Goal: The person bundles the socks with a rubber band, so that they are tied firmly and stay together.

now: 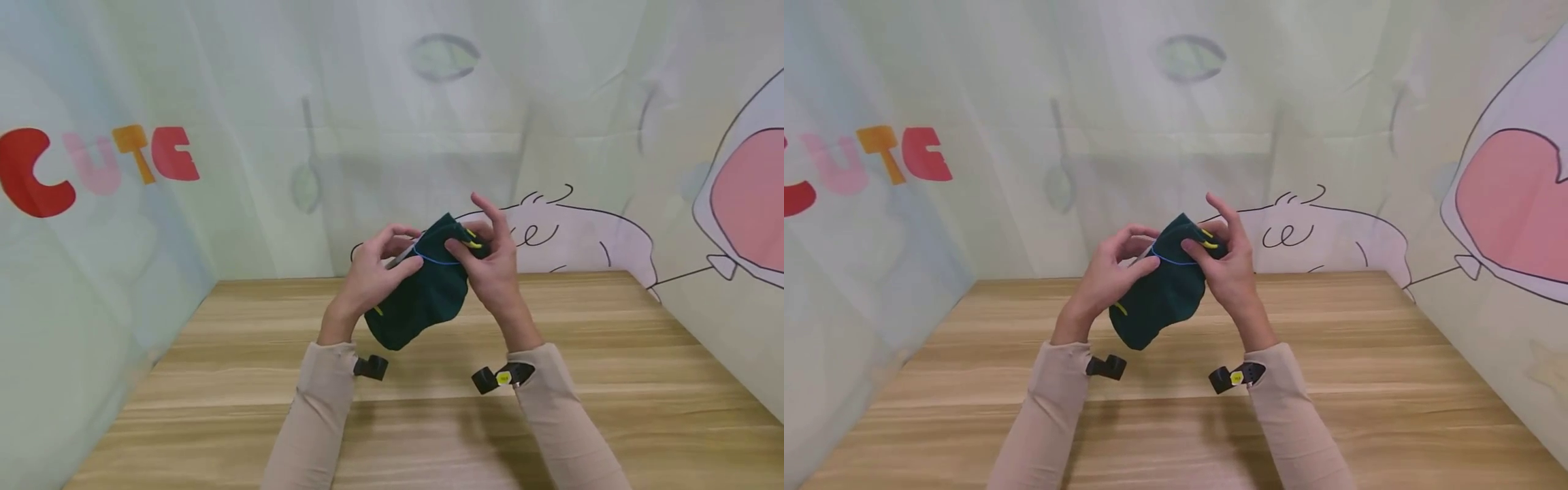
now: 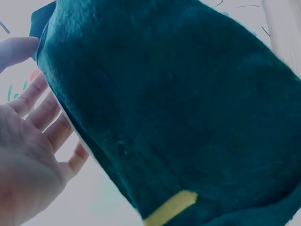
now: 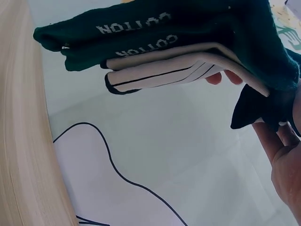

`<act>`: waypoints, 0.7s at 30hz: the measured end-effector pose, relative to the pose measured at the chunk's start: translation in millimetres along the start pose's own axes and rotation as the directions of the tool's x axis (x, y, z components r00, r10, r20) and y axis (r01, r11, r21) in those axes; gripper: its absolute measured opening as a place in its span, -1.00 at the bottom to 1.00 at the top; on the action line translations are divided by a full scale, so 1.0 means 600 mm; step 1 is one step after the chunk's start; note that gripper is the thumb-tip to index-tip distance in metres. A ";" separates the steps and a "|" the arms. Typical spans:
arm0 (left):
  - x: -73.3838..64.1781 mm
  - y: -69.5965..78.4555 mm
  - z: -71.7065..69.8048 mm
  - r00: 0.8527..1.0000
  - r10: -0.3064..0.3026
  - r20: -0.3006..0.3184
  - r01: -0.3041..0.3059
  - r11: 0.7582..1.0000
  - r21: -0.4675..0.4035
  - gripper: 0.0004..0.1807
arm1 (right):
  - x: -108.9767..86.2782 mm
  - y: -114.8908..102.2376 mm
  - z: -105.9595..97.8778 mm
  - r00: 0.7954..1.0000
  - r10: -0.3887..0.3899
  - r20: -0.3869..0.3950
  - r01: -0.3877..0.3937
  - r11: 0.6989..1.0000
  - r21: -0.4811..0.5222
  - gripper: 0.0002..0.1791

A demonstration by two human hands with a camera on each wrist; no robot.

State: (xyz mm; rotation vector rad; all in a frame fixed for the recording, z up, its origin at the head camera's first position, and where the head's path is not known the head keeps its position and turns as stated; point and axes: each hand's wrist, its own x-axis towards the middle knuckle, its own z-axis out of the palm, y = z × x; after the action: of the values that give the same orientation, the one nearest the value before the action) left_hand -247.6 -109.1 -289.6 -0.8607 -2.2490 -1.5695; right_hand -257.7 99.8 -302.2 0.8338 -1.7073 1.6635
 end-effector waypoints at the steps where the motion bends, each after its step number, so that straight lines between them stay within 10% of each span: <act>1: 0.000 0.001 0.000 1.000 0.008 0.005 -0.008 1.000 -0.006 -0.62 | 0.000 0.000 0.001 1.000 0.000 0.005 0.000 1.000 0.002 -0.25; 21: 0.005 0.009 0.016 0.974 0.205 -0.099 -0.204 0.979 0.020 -0.46 | -0.001 0.001 0.014 0.992 -0.020 0.128 0.021 1.000 -0.005 -0.28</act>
State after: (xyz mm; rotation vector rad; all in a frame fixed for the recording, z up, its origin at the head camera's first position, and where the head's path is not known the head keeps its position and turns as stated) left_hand -245.6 -98.0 -287.5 -0.9547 -2.0262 -1.4737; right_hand -257.9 91.3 -303.5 0.9694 -1.7829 1.6206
